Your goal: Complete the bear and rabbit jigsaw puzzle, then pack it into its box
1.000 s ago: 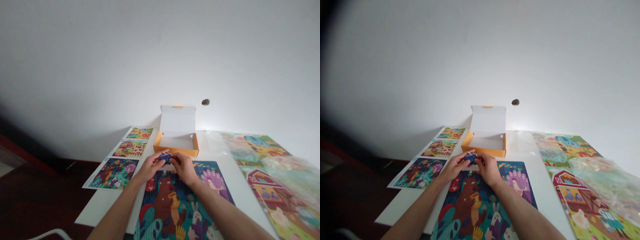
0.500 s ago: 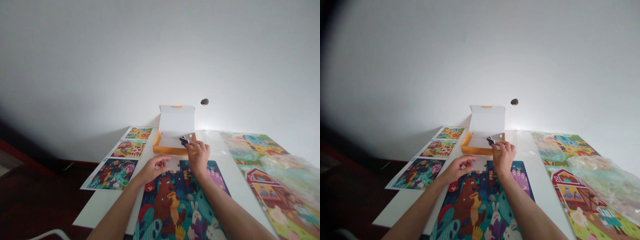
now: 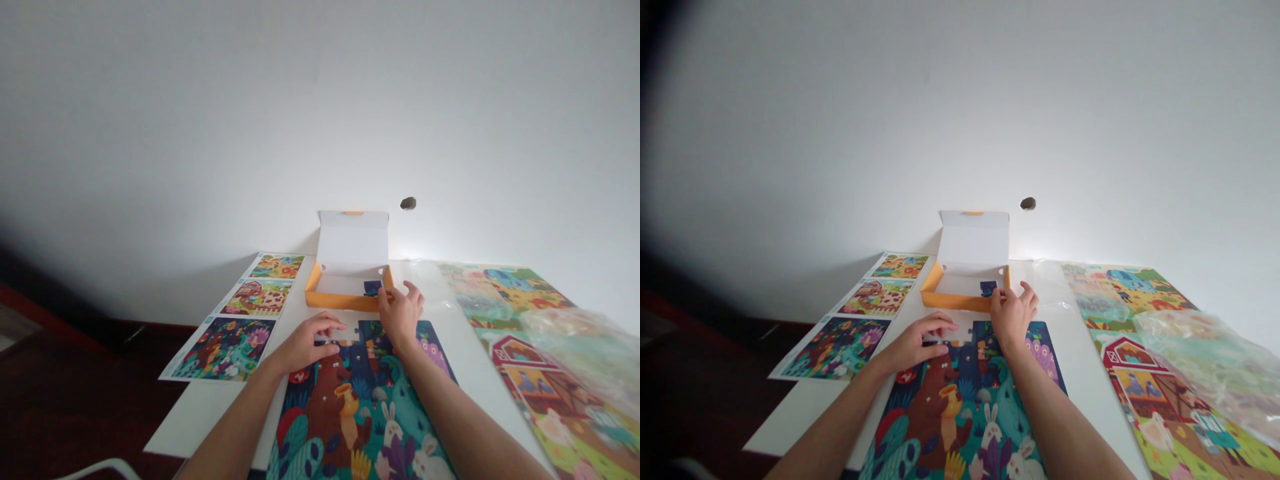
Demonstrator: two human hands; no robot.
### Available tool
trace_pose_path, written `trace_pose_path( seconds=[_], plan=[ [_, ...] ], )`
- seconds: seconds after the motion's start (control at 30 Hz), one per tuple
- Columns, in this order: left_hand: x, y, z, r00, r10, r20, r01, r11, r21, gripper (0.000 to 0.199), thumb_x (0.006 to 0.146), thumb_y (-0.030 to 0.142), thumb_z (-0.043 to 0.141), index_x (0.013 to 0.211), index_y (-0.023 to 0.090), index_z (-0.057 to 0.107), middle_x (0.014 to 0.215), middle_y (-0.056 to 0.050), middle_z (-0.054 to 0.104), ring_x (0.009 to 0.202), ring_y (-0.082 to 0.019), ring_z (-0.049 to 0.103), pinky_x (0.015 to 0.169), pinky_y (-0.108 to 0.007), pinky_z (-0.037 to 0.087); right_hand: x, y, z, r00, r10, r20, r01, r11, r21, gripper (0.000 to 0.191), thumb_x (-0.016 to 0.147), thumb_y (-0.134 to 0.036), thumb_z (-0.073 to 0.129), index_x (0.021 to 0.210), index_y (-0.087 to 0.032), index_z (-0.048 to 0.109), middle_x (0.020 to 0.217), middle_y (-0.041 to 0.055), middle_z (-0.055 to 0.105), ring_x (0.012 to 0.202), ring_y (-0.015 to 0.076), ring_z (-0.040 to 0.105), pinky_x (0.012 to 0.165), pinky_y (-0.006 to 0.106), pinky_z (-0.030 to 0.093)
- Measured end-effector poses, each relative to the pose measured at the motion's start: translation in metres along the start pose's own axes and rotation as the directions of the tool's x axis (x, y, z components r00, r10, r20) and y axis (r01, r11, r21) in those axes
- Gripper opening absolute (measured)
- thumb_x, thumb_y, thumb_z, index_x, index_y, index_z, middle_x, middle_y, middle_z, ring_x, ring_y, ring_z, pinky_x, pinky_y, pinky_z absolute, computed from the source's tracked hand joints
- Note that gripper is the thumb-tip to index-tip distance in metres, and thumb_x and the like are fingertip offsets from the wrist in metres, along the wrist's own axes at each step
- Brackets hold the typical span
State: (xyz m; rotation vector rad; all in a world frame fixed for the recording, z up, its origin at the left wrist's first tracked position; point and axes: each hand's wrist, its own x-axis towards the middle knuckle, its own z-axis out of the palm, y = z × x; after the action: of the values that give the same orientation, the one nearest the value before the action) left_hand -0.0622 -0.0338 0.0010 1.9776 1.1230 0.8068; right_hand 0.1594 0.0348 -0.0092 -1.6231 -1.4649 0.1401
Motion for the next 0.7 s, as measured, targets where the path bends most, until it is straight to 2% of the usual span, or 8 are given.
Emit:
trace_pose_path(
  seconds=[0.1, 0.2, 0.3, 0.4, 0.47, 0.57, 0.63, 0.7],
  plan=[
    [0.000, -0.001, 0.000, 1.000, -0.008, 0.003, 0.008, 1.000, 0.009, 0.036, 0.078, 0.033, 0.065, 0.111, 0.019, 0.065, 0.109, -0.007, 0.058, 0.085, -0.015, 0.055, 0.081, -0.029, 0.048, 0.002, 0.001, 0.001, 0.999, 0.004, 0.053, -0.004, 1.000, -0.005, 0.030, 0.086, -0.037, 0.050, 0.085, -0.019, 0.074, 0.118, 0.0201, 0.047, 0.115, 0.0367, 0.039, 0.092, 0.052, 0.034],
    [-0.001, -0.003, -0.001, 1.000, -0.002, 0.023, 0.002, 1.000, 0.010, 0.037, 0.079, 0.034, 0.064, 0.113, 0.020, 0.065, 0.111, -0.007, 0.057, 0.086, -0.015, 0.055, 0.081, -0.029, 0.047, 0.002, 0.001, 0.002, 0.995, 0.042, 0.096, -0.041, 0.999, -0.006, 0.033, 0.087, -0.038, 0.047, 0.101, -0.019, 0.071, 0.121, 0.0207, 0.045, 0.116, 0.0365, 0.040, 0.093, 0.052, 0.033],
    [-0.001, -0.003, 0.000, 0.999, 0.028, 0.040, -0.030, 0.999, 0.040, 0.040, 0.080, 0.038, 0.065, 0.115, 0.021, 0.064, 0.113, -0.008, 0.057, 0.096, -0.017, 0.055, 0.088, -0.031, 0.046, 0.001, -0.003, -0.001, 0.996, 0.036, 0.078, -0.036, 0.999, -0.009, 0.036, 0.087, -0.036, 0.048, 0.113, -0.020, 0.066, 0.125, 0.0198, 0.044, 0.114, 0.0360, 0.042, 0.093, 0.052, 0.033],
    [0.000, 0.001, 0.002, 0.995, 0.075, 0.060, -0.084, 0.982, 0.170, 0.047, 0.074, 0.048, 0.069, 0.115, 0.025, 0.066, 0.112, -0.008, 0.057, 0.108, -0.023, 0.050, 0.098, -0.036, 0.040, 0.000, -0.010, -0.008, 0.998, -0.060, 0.005, 0.060, 0.998, 0.023, 0.033, 0.085, -0.030, 0.048, 0.113, -0.019, 0.063, 0.122, 0.0171, 0.049, 0.111, 0.0325, 0.045, 0.093, 0.048, 0.035],
    [0.001, 0.003, 0.005, 0.994, 0.084, 0.070, -0.101, 0.953, 0.285, 0.055, 0.067, 0.055, 0.073, 0.114, 0.027, 0.067, 0.114, -0.008, 0.056, 0.112, -0.026, 0.047, 0.101, -0.040, 0.037, 0.000, -0.015, -0.016, 0.984, -0.174, 0.040, 0.169, 0.980, 0.101, 0.028, 0.086, -0.024, 0.044, 0.104, -0.018, 0.065, 0.108, 0.0132, 0.057, 0.102, 0.0265, 0.052, 0.089, 0.040, 0.039],
    [0.001, 0.003, 0.005, 0.994, 0.062, 0.089, -0.092, 0.914, 0.396, 0.059, 0.064, 0.059, 0.072, 0.114, 0.030, 0.066, 0.120, -0.008, 0.053, 0.116, -0.029, 0.043, 0.103, -0.044, 0.033, 0.000, -0.019, -0.029, 0.900, -0.332, 0.281, 0.286, 0.939, 0.192, 0.027, 0.086, -0.016, 0.041, 0.091, -0.020, 0.067, 0.087, 0.0068, 0.065, 0.081, 0.0188, 0.059, 0.077, 0.030, 0.044],
    [0.001, 0.002, 0.002, 0.993, 0.044, 0.110, -0.086, 0.905, 0.416, 0.054, 0.066, 0.059, 0.071, 0.112, 0.031, 0.067, 0.123, -0.007, 0.052, 0.118, -0.030, 0.041, 0.104, -0.044, 0.031, 0.001, -0.018, -0.038, 0.796, -0.372, 0.477, 0.346, 0.927, 0.145, 0.024, 0.083, -0.016, 0.046, 0.088, -0.021, 0.069, 0.081, 0.0053, 0.067, 0.073, 0.0181, 0.060, 0.071, 0.029, 0.044],
    [0.002, 0.000, -0.003, 0.991, 0.022, 0.128, -0.075, 0.904, 0.420, 0.050, 0.066, 0.055, 0.073, 0.110, 0.032, 0.068, 0.124, -0.006, 0.052, 0.119, -0.030, 0.041, 0.104, -0.044, 0.029, 0.001, -0.016, -0.046, 0.674, -0.388, 0.628, 0.445, 0.892, 0.074, 0.016, 0.079, -0.020, 0.056, 0.087, -0.021, 0.070, 0.080, 0.0061, 0.067, 0.075, 0.0202, 0.061, 0.071, 0.030, 0.044]
  ],
)
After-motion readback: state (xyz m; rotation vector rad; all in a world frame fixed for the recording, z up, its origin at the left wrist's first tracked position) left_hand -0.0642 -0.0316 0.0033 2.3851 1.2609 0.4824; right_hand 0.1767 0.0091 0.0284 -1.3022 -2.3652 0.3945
